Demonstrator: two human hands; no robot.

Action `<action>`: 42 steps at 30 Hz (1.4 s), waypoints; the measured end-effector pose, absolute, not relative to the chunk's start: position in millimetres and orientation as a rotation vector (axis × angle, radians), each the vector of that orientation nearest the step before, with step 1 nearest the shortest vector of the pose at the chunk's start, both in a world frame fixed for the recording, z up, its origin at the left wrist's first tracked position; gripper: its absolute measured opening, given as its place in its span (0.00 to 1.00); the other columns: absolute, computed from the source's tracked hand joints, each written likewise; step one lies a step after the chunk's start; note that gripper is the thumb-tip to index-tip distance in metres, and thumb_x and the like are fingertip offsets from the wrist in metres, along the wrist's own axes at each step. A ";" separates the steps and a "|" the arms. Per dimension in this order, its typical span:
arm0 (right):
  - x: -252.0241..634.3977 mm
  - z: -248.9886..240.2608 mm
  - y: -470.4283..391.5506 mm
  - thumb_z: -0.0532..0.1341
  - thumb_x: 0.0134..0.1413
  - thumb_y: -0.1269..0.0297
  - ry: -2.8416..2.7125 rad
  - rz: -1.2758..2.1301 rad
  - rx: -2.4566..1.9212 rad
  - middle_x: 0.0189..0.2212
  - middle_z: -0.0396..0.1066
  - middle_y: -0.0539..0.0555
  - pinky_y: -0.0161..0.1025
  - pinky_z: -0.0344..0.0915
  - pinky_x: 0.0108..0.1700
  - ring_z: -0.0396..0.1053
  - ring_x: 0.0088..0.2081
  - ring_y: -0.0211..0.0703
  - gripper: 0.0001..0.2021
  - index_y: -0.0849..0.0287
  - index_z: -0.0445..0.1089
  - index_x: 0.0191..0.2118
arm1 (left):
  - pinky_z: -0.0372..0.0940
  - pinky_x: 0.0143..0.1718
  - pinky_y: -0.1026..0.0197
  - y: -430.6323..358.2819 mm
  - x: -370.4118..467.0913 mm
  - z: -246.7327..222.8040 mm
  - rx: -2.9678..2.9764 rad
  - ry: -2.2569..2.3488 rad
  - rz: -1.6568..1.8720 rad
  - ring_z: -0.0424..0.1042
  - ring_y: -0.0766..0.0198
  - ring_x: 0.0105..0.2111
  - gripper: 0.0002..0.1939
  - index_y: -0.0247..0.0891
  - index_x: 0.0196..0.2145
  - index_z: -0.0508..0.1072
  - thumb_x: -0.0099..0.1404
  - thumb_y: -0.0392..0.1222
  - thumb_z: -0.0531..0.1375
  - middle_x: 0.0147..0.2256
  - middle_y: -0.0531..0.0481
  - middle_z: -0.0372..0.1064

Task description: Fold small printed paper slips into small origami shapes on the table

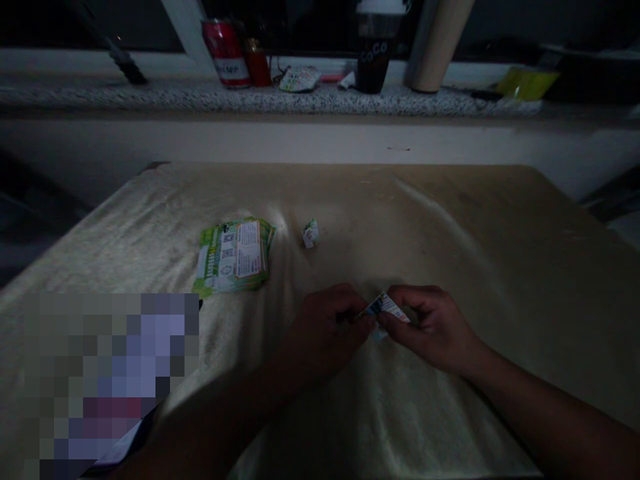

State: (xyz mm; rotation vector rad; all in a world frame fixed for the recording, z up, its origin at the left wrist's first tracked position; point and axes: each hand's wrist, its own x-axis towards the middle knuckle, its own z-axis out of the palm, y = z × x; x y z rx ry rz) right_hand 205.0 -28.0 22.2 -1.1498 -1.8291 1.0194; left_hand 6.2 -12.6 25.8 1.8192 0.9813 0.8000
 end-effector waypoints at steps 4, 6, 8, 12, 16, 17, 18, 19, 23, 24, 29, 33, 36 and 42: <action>204.0 23.0 -28.9 0.63 0.56 0.66 -1.814 1.037 -1.141 0.18 0.60 0.45 0.31 0.54 0.22 0.55 0.21 0.33 0.10 0.60 0.68 0.25 | 0.54 0.28 0.64 -13.6 6.3 25.5 1.820 1.039 0.781 0.62 0.68 0.25 0.09 0.36 0.27 0.73 0.63 0.40 0.61 0.25 0.55 0.65; 204.0 22.4 -29.0 0.62 0.57 0.65 -1.819 1.043 -1.147 0.19 0.61 0.46 0.32 0.54 0.23 0.56 0.21 0.33 0.10 0.60 0.68 0.25 | 0.55 0.28 0.64 -13.6 6.1 24.2 1.816 1.050 0.760 0.62 0.68 0.25 0.09 0.36 0.27 0.73 0.63 0.41 0.61 0.25 0.55 0.65; 204.1 21.5 -28.8 0.62 0.57 0.65 -1.817 1.043 -1.163 0.19 0.61 0.46 0.32 0.54 0.23 0.55 0.21 0.33 0.10 0.60 0.69 0.25 | 0.55 0.28 0.65 -13.2 5.9 22.7 1.824 1.038 0.754 0.62 0.68 0.26 0.08 0.36 0.27 0.73 0.63 0.40 0.61 0.25 0.55 0.65; 203.9 21.1 -28.0 0.63 0.57 0.65 -1.810 1.056 -1.152 0.19 0.62 0.46 0.31 0.55 0.23 0.56 0.22 0.33 0.10 0.61 0.68 0.25 | 0.54 0.27 0.65 -11.8 6.2 21.0 1.806 1.051 0.768 0.61 0.69 0.25 0.09 0.35 0.27 0.72 0.64 0.41 0.61 0.24 0.55 0.64; 203.7 22.2 -27.9 0.63 0.57 0.65 -1.812 1.068 -1.154 0.19 0.61 0.46 0.31 0.54 0.23 0.55 0.22 0.32 0.10 0.61 0.69 0.25 | 0.54 0.27 0.65 -11.5 7.1 22.1 1.745 1.062 0.722 0.62 0.68 0.25 0.09 0.35 0.28 0.73 0.64 0.42 0.60 0.24 0.55 0.64; 203.8 22.4 -28.1 0.63 0.57 0.65 -1.808 1.079 -1.151 0.19 0.60 0.46 0.31 0.54 0.23 0.55 0.22 0.32 0.10 0.61 0.69 0.25 | 0.55 0.28 0.65 -11.8 7.1 22.7 1.729 1.052 0.712 0.63 0.68 0.26 0.09 0.35 0.29 0.73 0.64 0.42 0.60 0.25 0.54 0.65; 204.1 22.7 -28.5 0.63 0.57 0.65 -1.802 1.101 -1.145 0.19 0.60 0.46 0.31 0.54 0.23 0.55 0.22 0.32 0.10 0.61 0.69 0.25 | 0.57 0.29 0.64 -12.2 7.2 23.3 1.721 1.036 0.710 0.64 0.67 0.27 0.09 0.35 0.29 0.73 0.64 0.42 0.60 0.26 0.54 0.66; 204.5 23.0 -28.9 0.63 0.57 0.64 -1.791 1.128 -1.139 0.19 0.60 0.46 0.31 0.54 0.23 0.55 0.22 0.32 0.11 0.61 0.69 0.25 | 0.58 0.30 0.63 -12.7 7.1 23.8 1.722 1.016 0.715 0.65 0.66 0.28 0.09 0.35 0.29 0.73 0.64 0.43 0.59 0.26 0.53 0.67; 207.3 24.1 -30.1 0.62 0.59 0.62 -1.740 1.189 -1.132 0.22 0.67 0.50 0.33 0.59 0.26 0.62 0.24 0.35 0.11 0.61 0.71 0.28 | 0.58 0.31 0.63 -13.4 6.4 24.4 1.715 0.991 0.781 0.66 0.66 0.28 0.11 0.35 0.29 0.73 0.65 0.44 0.59 0.27 0.53 0.67; 208.0 24.1 -30.2 0.61 0.60 0.62 -1.737 1.178 -1.136 0.23 0.69 0.51 0.34 0.61 0.27 0.64 0.25 0.36 0.11 0.61 0.71 0.29 | 0.58 0.30 0.63 -13.4 6.4 24.2 1.703 1.002 0.795 0.66 0.66 0.28 0.11 0.35 0.29 0.73 0.64 0.44 0.59 0.27 0.53 0.67; 208.8 22.0 -29.7 0.61 0.59 0.62 -1.779 1.129 -1.174 0.24 0.73 0.53 0.35 0.63 0.28 0.67 0.25 0.38 0.10 0.62 0.72 0.29 | 0.60 0.32 0.62 -13.4 7.5 24.1 1.695 1.030 0.747 0.67 0.65 0.29 0.09 0.35 0.30 0.75 0.62 0.44 0.60 0.27 0.52 0.69; 207.8 21.4 -29.5 0.62 0.59 0.62 -1.763 1.142 -1.152 0.23 0.72 0.53 0.34 0.62 0.26 0.66 0.25 0.37 0.10 0.62 0.72 0.28 | 0.58 0.30 0.63 -13.0 8.0 25.2 1.719 1.075 0.747 0.65 0.66 0.28 0.09 0.35 0.29 0.73 0.63 0.43 0.59 0.26 0.54 0.66; 207.6 23.2 -30.2 0.62 0.59 0.64 -1.781 1.115 -1.113 0.23 0.72 0.53 0.34 0.63 0.26 0.66 0.24 0.37 0.10 0.62 0.73 0.29 | 0.56 0.28 0.64 -13.2 7.9 25.8 1.721 1.094 0.735 0.63 0.67 0.27 0.09 0.35 0.28 0.72 0.62 0.43 0.59 0.25 0.55 0.64; 207.7 24.2 -31.0 0.63 0.59 0.65 -1.813 1.054 -1.085 0.24 0.74 0.54 0.34 0.63 0.27 0.68 0.25 0.37 0.09 0.63 0.74 0.30 | 0.56 0.27 0.65 -14.1 6.8 24.9 1.734 1.067 0.733 0.62 0.68 0.26 0.09 0.35 0.28 0.71 0.63 0.43 0.59 0.24 0.55 0.63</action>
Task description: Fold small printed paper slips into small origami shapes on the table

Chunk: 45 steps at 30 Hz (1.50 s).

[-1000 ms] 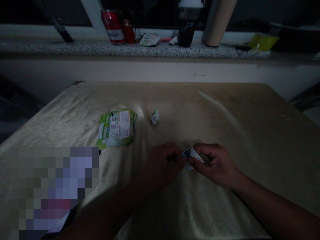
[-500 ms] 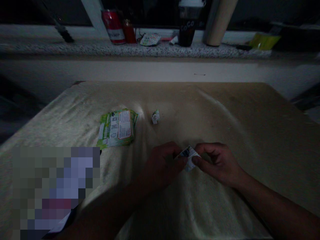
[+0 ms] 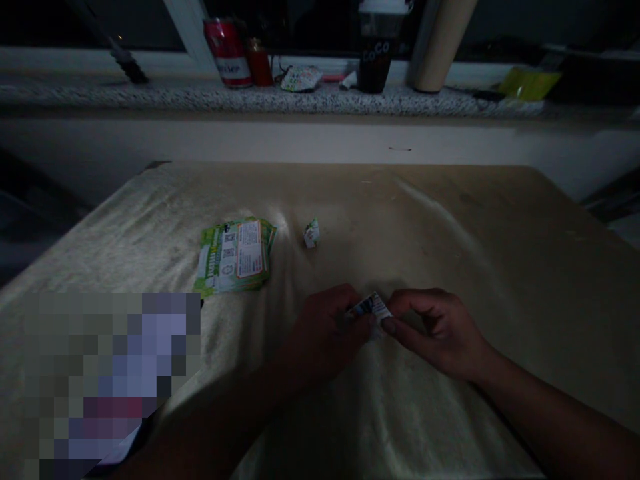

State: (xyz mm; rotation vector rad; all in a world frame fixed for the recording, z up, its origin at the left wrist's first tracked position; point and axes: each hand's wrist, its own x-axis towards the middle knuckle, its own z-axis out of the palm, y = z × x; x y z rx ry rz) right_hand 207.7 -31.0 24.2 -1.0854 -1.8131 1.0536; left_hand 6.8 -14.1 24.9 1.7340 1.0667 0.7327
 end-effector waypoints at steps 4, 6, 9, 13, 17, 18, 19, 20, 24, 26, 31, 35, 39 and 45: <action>207.9 25.0 -29.3 0.62 0.60 0.63 -1.813 1.073 -1.151 0.22 0.72 0.53 0.33 0.62 0.26 0.66 0.24 0.36 0.11 0.64 0.74 0.30 | 0.55 0.26 0.65 -12.7 5.4 24.5 1.774 1.068 0.754 0.61 0.68 0.25 0.09 0.36 0.28 0.70 0.64 0.42 0.58 0.24 0.56 0.61; 208.2 25.8 -28.9 0.62 0.60 0.62 -1.811 1.108 -1.136 0.23 0.73 0.53 0.33 0.63 0.27 0.67 0.25 0.36 0.11 0.64 0.74 0.30 | 0.55 0.27 0.65 -12.1 5.4 24.6 1.773 1.090 0.760 0.61 0.68 0.25 0.10 0.36 0.28 0.70 0.64 0.43 0.58 0.24 0.56 0.61; 209.3 25.3 -28.2 0.63 0.60 0.62 -1.775 1.130 -1.158 0.25 0.75 0.54 0.33 0.64 0.28 0.68 0.26 0.37 0.10 0.63 0.75 0.31 | 0.54 0.26 0.65 -11.8 5.4 24.7 1.773 1.088 0.749 0.61 0.68 0.25 0.11 0.35 0.27 0.70 0.64 0.44 0.58 0.24 0.55 0.62; 210.9 24.0 -27.2 0.64 0.58 0.61 -1.708 1.169 -1.193 0.24 0.74 0.53 0.33 0.65 0.29 0.68 0.26 0.36 0.10 0.63 0.76 0.30 | 0.56 0.28 0.64 -11.5 3.5 23.4 1.758 1.092 0.771 0.63 0.67 0.26 0.10 0.36 0.29 0.71 0.64 0.44 0.58 0.25 0.55 0.63; 211.0 26.7 -28.6 0.64 0.58 0.63 -1.700 1.159 -1.165 0.23 0.73 0.51 0.31 0.64 0.28 0.67 0.25 0.35 0.09 0.62 0.75 0.30 | 0.57 0.28 0.65 -10.9 1.9 22.3 1.741 1.114 0.772 0.63 0.67 0.27 0.10 0.36 0.29 0.71 0.64 0.44 0.59 0.26 0.55 0.64; 210.8 27.7 -29.0 0.64 0.58 0.63 -1.704 1.162 -1.154 0.23 0.73 0.51 0.31 0.64 0.28 0.67 0.25 0.34 0.09 0.62 0.75 0.30 | 0.57 0.28 0.65 -10.7 1.9 22.2 1.741 1.121 0.768 0.63 0.67 0.27 0.10 0.36 0.29 0.71 0.64 0.44 0.59 0.26 0.55 0.64; 210.6 28.5 -29.3 0.64 0.58 0.63 -1.710 1.167 -1.145 0.23 0.73 0.50 0.31 0.64 0.28 0.67 0.25 0.34 0.09 0.62 0.75 0.30 | 0.57 0.28 0.65 -10.6 1.9 22.0 1.738 1.126 0.771 0.63 0.67 0.27 0.09 0.36 0.29 0.71 0.64 0.44 0.59 0.26 0.55 0.65; 210.6 29.2 -29.5 0.64 0.58 0.63 -1.715 1.170 -1.140 0.23 0.73 0.50 0.31 0.63 0.28 0.67 0.25 0.34 0.09 0.62 0.75 0.30 | 0.57 0.28 0.65 -10.5 1.9 21.7 1.731 1.124 0.773 0.64 0.67 0.27 0.09 0.36 0.29 0.71 0.65 0.43 0.59 0.26 0.55 0.65; 211.2 29.6 -28.6 0.64 0.58 0.63 -1.712 1.161 -1.166 0.22 0.72 0.50 0.31 0.62 0.26 0.65 0.24 0.33 0.09 0.62 0.75 0.30 | 0.57 0.27 0.66 -10.7 1.1 19.3 1.713 1.091 0.773 0.63 0.67 0.27 0.09 0.36 0.31 0.72 0.65 0.44 0.58 0.26 0.55 0.65; 211.5 29.1 -27.9 0.64 0.58 0.63 -1.708 1.164 -1.167 0.22 0.72 0.50 0.31 0.62 0.27 0.66 0.24 0.34 0.09 0.62 0.75 0.30 | 0.57 0.27 0.66 -10.9 0.5 18.8 1.703 1.079 0.771 0.63 0.67 0.27 0.10 0.36 0.31 0.72 0.65 0.45 0.59 0.26 0.55 0.65; 212.4 27.5 -27.5 0.64 0.58 0.63 -1.696 1.156 -1.193 0.22 0.72 0.50 0.31 0.63 0.27 0.66 0.24 0.34 0.09 0.62 0.75 0.29 | 0.57 0.27 0.65 -9.8 0.6 20.4 1.678 1.097 0.746 0.62 0.67 0.27 0.10 0.36 0.31 0.72 0.65 0.45 0.59 0.26 0.55 0.64; 216.5 28.4 -28.6 0.64 0.59 0.62 -1.679 1.244 -1.120 0.24 0.72 0.51 0.32 0.64 0.29 0.67 0.26 0.35 0.09 0.61 0.75 0.31 | 0.58 0.28 0.65 -8.6 -1.1 18.4 1.563 0.989 0.740 0.62 0.67 0.26 0.12 0.35 0.32 0.73 0.65 0.47 0.60 0.26 0.54 0.65; 218.7 29.2 -29.5 0.61 0.63 0.64 -1.684 1.241 -0.996 0.27 0.73 0.51 0.34 0.65 0.31 0.69 0.29 0.37 0.07 0.60 0.75 0.36 | 0.62 0.30 0.64 -8.7 -2.9 15.7 1.301 0.832 0.657 0.67 0.66 0.27 0.12 0.35 0.35 0.76 0.62 0.49 0.64 0.27 0.52 0.70; 213.7 23.1 -29.1 0.63 0.58 0.76 -1.850 0.908 -0.818 0.36 0.74 0.53 0.39 0.69 0.39 0.72 0.38 0.41 0.14 0.55 0.72 0.49 | 0.61 0.28 0.65 -9.6 1.4 21.0 1.028 0.655 0.558 0.66 0.68 0.25 0.15 0.36 0.30 0.78 0.53 0.51 0.70 0.25 0.53 0.71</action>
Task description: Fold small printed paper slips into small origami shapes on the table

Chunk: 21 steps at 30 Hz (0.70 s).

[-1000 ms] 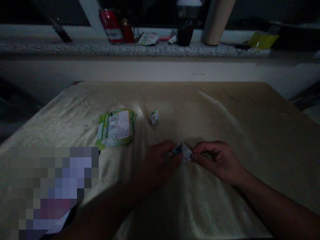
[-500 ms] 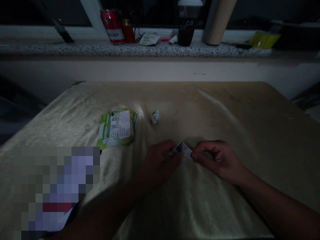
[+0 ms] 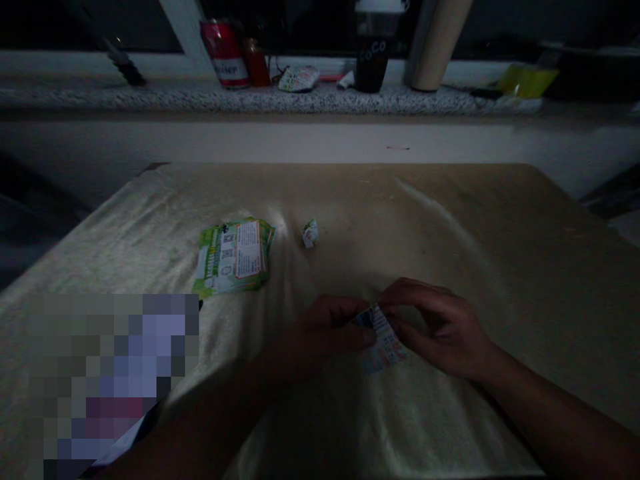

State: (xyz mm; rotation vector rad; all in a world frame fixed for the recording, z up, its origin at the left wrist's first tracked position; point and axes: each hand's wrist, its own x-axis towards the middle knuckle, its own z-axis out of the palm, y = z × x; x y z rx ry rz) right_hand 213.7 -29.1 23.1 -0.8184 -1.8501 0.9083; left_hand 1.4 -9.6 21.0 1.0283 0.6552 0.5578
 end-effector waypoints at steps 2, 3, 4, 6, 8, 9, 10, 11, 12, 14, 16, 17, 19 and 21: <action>213.0 22.7 -28.7 0.63 0.57 0.77 -1.879 0.838 -0.788 0.37 0.73 0.54 0.41 0.69 0.40 0.71 0.38 0.42 0.18 0.54 0.70 0.52 | 0.60 0.28 0.66 -9.2 2.4 23.0 0.988 0.626 0.525 0.65 0.69 0.24 0.15 0.36 0.29 0.79 0.51 0.50 0.71 0.24 0.54 0.70; 213.0 23.1 -28.5 0.63 0.57 0.77 -1.895 0.822 -0.772 0.37 0.72 0.54 0.41 0.69 0.40 0.71 0.39 0.43 0.19 0.54 0.70 0.53 | 0.59 0.28 0.66 -9.0 2.5 23.7 0.975 0.617 0.500 0.65 0.69 0.24 0.15 0.36 0.29 0.79 0.51 0.50 0.71 0.24 0.54 0.69; 213.2 23.7 -28.2 0.63 0.57 0.76 -1.914 0.818 -0.754 0.38 0.72 0.55 0.42 0.70 0.41 0.72 0.40 0.43 0.18 0.54 0.71 0.53 | 0.58 0.27 0.66 -8.9 2.4 24.2 0.967 0.614 0.479 0.64 0.70 0.24 0.15 0.35 0.29 0.79 0.51 0.49 0.72 0.24 0.54 0.69; 213.9 25.0 -27.8 0.63 0.58 0.74 -1.948 0.824 -0.725 0.40 0.72 0.56 0.42 0.70 0.41 0.72 0.41 0.44 0.15 0.55 0.73 0.50 | 0.57 0.26 0.67 -8.9 1.9 24.2 0.967 0.615 0.446 0.62 0.70 0.24 0.14 0.35 0.28 0.78 0.51 0.48 0.71 0.23 0.55 0.67; 214.1 25.8 -27.6 0.64 0.59 0.72 -1.942 0.833 -0.721 0.40 0.73 0.57 0.42 0.71 0.41 0.73 0.41 0.45 0.10 0.56 0.75 0.46 | 0.57 0.27 0.66 -9.3 1.7 22.8 0.981 0.616 0.435 0.61 0.70 0.24 0.13 0.35 0.27 0.76 0.52 0.47 0.71 0.23 0.55 0.65; 214.0 25.9 -27.6 0.65 0.59 0.71 -1.924 0.840 -0.719 0.39 0.73 0.57 0.42 0.71 0.41 0.73 0.41 0.45 0.09 0.57 0.75 0.45 | 0.58 0.28 0.66 -9.5 1.9 21.5 0.990 0.615 0.440 0.62 0.70 0.24 0.12 0.35 0.28 0.76 0.53 0.46 0.70 0.24 0.55 0.65; 213.7 25.9 -27.7 0.65 0.59 0.71 -1.906 0.854 -0.714 0.39 0.74 0.57 0.42 0.71 0.41 0.73 0.41 0.44 0.08 0.57 0.75 0.44 | 0.59 0.29 0.66 -9.7 2.2 19.9 1.002 0.614 0.453 0.63 0.69 0.26 0.12 0.35 0.30 0.76 0.53 0.46 0.70 0.25 0.55 0.66; 213.3 25.8 -27.9 0.65 0.59 0.71 -1.884 0.868 -0.706 0.38 0.75 0.56 0.42 0.71 0.41 0.74 0.40 0.44 0.07 0.57 0.74 0.44 | 0.61 0.31 0.65 -9.8 2.6 18.1 1.019 0.612 0.479 0.65 0.68 0.28 0.12 0.36 0.32 0.76 0.54 0.45 0.69 0.28 0.54 0.68; 212.8 25.8 -28.2 0.65 0.59 0.71 -1.865 0.885 -0.698 0.37 0.75 0.56 0.42 0.72 0.41 0.74 0.40 0.44 0.07 0.57 0.74 0.43 | 0.62 0.32 0.65 -9.8 2.9 16.3 1.045 0.616 0.517 0.67 0.67 0.30 0.12 0.36 0.36 0.75 0.55 0.44 0.69 0.30 0.53 0.69; 212.2 26.3 -28.9 0.65 0.59 0.73 -1.831 0.909 -0.706 0.36 0.76 0.55 0.42 0.72 0.40 0.75 0.38 0.44 0.07 0.56 0.74 0.43 | 0.64 0.35 0.63 -9.5 2.9 13.7 1.149 0.639 0.614 0.69 0.66 0.33 0.13 0.38 0.41 0.74 0.58 0.42 0.67 0.35 0.51 0.71; 212.2 27.6 -29.5 0.64 0.59 0.73 -1.811 0.914 -0.749 0.34 0.76 0.54 0.41 0.71 0.38 0.75 0.36 0.43 0.06 0.56 0.74 0.41 | 0.66 0.37 0.62 -9.3 1.5 14.1 1.308 0.701 0.713 0.70 0.65 0.35 0.11 0.39 0.42 0.72 0.61 0.39 0.64 0.37 0.50 0.71; 212.5 28.5 -29.8 0.64 0.59 0.72 -1.803 0.911 -0.782 0.33 0.76 0.54 0.41 0.71 0.37 0.74 0.35 0.43 0.06 0.56 0.74 0.41 | 0.67 0.39 0.62 -9.4 0.4 15.6 1.388 0.735 0.749 0.71 0.65 0.36 0.09 0.39 0.42 0.72 0.62 0.38 0.63 0.37 0.50 0.72; 213.7 29.9 -30.2 0.64 0.60 0.71 -1.781 0.904 -0.841 0.32 0.75 0.54 0.40 0.70 0.36 0.74 0.35 0.42 0.05 0.56 0.75 0.40 | 0.68 0.40 0.62 -10.2 -2.5 20.5 1.510 0.784 0.793 0.73 0.64 0.37 0.06 0.39 0.41 0.71 0.65 0.36 0.61 0.36 0.50 0.73; 215.2 30.2 -30.3 0.63 0.60 0.70 -1.746 0.921 -0.894 0.32 0.75 0.54 0.38 0.70 0.34 0.73 0.34 0.41 0.05 0.56 0.75 0.41 | 0.69 0.39 0.62 -11.4 -5.4 25.4 1.642 0.805 0.881 0.74 0.65 0.36 0.08 0.39 0.44 0.70 0.66 0.34 0.59 0.36 0.51 0.74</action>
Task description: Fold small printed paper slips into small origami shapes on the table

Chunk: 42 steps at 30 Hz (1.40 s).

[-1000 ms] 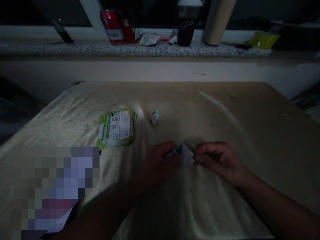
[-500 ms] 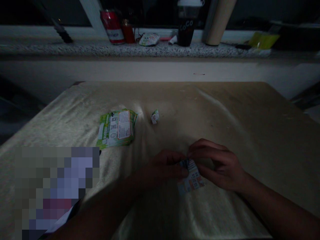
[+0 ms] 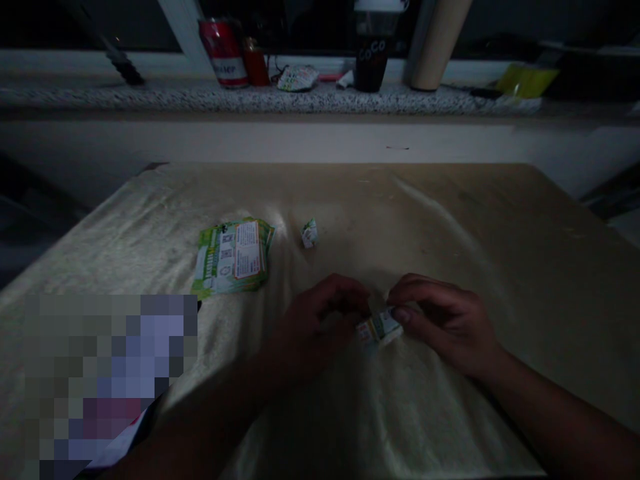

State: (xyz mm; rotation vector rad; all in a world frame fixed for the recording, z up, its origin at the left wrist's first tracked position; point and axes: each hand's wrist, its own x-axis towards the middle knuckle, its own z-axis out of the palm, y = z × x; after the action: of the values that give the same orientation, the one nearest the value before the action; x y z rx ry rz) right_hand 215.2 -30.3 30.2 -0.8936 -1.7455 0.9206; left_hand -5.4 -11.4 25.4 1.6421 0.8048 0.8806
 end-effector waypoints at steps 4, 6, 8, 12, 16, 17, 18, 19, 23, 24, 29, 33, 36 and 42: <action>216.0 26.8 -29.8 0.65 0.59 0.67 -1.587 1.001 -1.042 0.29 0.74 0.51 0.33 0.68 0.29 0.71 0.29 0.37 0.03 0.57 0.76 0.39 | 0.69 0.41 0.63 -11.3 -8.6 27.1 2.108 0.754 1.002 0.75 0.66 0.38 0.13 0.40 0.46 0.71 0.64 0.30 0.60 0.39 0.50 0.75; 214.8 24.5 -29.0 0.67 0.57 0.66 -1.505 1.063 -1.079 0.28 0.75 0.50 0.32 0.68 0.29 0.71 0.28 0.36 0.04 0.57 0.76 0.40 | 0.70 0.42 0.63 -9.4 -8.8 24.8 2.291 0.686 0.993 0.76 0.65 0.41 0.12 0.39 0.45 0.72 0.64 0.30 0.61 0.41 0.48 0.76; 213.3 23.1 -28.2 0.68 0.56 0.65 -1.448 1.136 -1.076 0.28 0.76 0.50 0.32 0.69 0.30 0.72 0.28 0.36 0.06 0.57 0.75 0.40 | 0.71 0.42 0.63 -7.3 -8.6 23.2 2.386 0.655 1.005 0.76 0.64 0.42 0.11 0.38 0.45 0.73 0.64 0.31 0.62 0.42 0.46 0.77; 212.3 24.5 -28.2 0.67 0.57 0.63 -1.393 1.245 -1.052 0.27 0.76 0.50 0.30 0.69 0.27 0.73 0.26 0.35 0.06 0.57 0.75 0.39 | 0.73 0.40 0.63 -5.4 -8.9 25.2 2.392 0.630 1.092 0.78 0.63 0.39 0.08 0.37 0.42 0.75 0.65 0.34 0.62 0.39 0.45 0.79; 215.5 28.8 -32.1 0.64 0.61 0.62 -1.472 1.158 -1.006 0.32 0.80 0.52 0.32 0.73 0.32 0.77 0.31 0.39 0.06 0.55 0.76 0.42 | 0.73 0.38 0.65 -6.1 -10.5 29.3 2.291 0.709 1.177 0.79 0.64 0.36 0.07 0.35 0.40 0.77 0.62 0.32 0.63 0.37 0.44 0.79; 216.5 29.7 -33.4 0.64 0.61 0.63 -1.511 1.106 -0.993 0.34 0.80 0.53 0.33 0.74 0.34 0.78 0.33 0.40 0.06 0.54 0.77 0.43 | 0.73 0.37 0.65 -6.2 -10.9 29.9 2.263 0.747 1.202 0.79 0.64 0.36 0.07 0.35 0.39 0.77 0.62 0.32 0.64 0.36 0.45 0.79; 217.2 30.3 -34.6 0.64 0.60 0.65 -1.552 1.045 -0.980 0.35 0.81 0.53 0.34 0.74 0.35 0.78 0.35 0.41 0.07 0.53 0.76 0.44 | 0.72 0.37 0.65 -6.3 -11.3 30.4 2.238 0.782 1.227 0.79 0.65 0.36 0.08 0.36 0.39 0.77 0.61 0.31 0.64 0.36 0.45 0.79; 217.8 30.4 -35.5 0.64 0.59 0.68 -1.594 0.979 -0.968 0.35 0.81 0.53 0.35 0.75 0.36 0.79 0.35 0.41 0.08 0.53 0.76 0.44 | 0.72 0.37 0.66 -6.4 -11.6 30.7 2.218 0.813 1.251 0.79 0.65 0.36 0.08 0.36 0.39 0.77 0.61 0.31 0.64 0.36 0.46 0.79; 217.4 27.7 -35.7 0.67 0.54 0.75 -1.729 0.759 -0.895 0.34 0.81 0.53 0.37 0.75 0.34 0.79 0.34 0.43 0.14 0.52 0.76 0.46 | 0.72 0.38 0.66 -7.3 -11.1 30.4 2.189 0.881 1.292 0.78 0.66 0.36 0.10 0.36 0.39 0.77 0.60 0.30 0.64 0.37 0.48 0.78; 216.8 26.9 -34.9 0.67 0.53 0.75 -1.748 0.738 -0.876 0.33 0.81 0.53 0.38 0.75 0.34 0.79 0.34 0.43 0.14 0.52 0.76 0.45 | 0.72 0.38 0.66 -7.7 -10.6 30.0 2.178 0.880 1.293 0.78 0.67 0.36 0.10 0.36 0.39 0.78 0.59 0.29 0.65 0.36 0.48 0.79; 214.4 29.1 -31.3 0.68 0.54 0.74 -1.716 0.726 -0.854 0.33 0.81 0.53 0.39 0.76 0.34 0.79 0.34 0.44 0.11 0.53 0.79 0.41 | 0.72 0.37 0.67 -10.9 -8.4 28.2 1.981 0.879 1.273 0.78 0.67 0.34 0.12 0.38 0.40 0.79 0.58 0.30 0.67 0.35 0.50 0.80; 215.2 32.8 -33.2 0.68 0.53 0.76 -1.687 0.707 -0.856 0.33 0.81 0.52 0.38 0.76 0.34 0.79 0.34 0.43 0.12 0.52 0.80 0.41 | 0.72 0.31 0.69 -12.4 -8.2 31.8 1.835 0.884 1.193 0.79 0.68 0.29 0.10 0.39 0.40 0.80 0.58 0.33 0.69 0.31 0.52 0.81; 215.2 33.3 -33.5 0.69 0.52 0.76 -1.673 0.703 -0.845 0.32 0.81 0.51 0.36 0.76 0.35 0.79 0.34 0.42 0.13 0.52 0.80 0.41 | 0.72 0.32 0.70 -12.0 -7.5 34.5 1.834 0.849 1.192 0.80 0.68 0.30 0.07 0.39 0.36 0.82 0.58 0.32 0.68 0.32 0.52 0.82; 214.9 32.2 -30.1 0.69 0.52 0.76 -1.688 0.700 -0.814 0.33 0.81 0.53 0.36 0.77 0.35 0.80 0.34 0.43 0.12 0.53 0.80 0.41 | 0.73 0.32 0.70 -10.5 -5.5 35.2 1.840 0.808 1.248 0.80 0.66 0.30 0.08 0.39 0.35 0.82 0.57 0.30 0.68 0.32 0.50 0.82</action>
State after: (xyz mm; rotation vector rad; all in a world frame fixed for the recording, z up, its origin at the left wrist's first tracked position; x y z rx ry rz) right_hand 214.9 -30.1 32.2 -0.8136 -1.6880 0.7001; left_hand -5.5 -10.5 35.2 1.8397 0.8079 1.2482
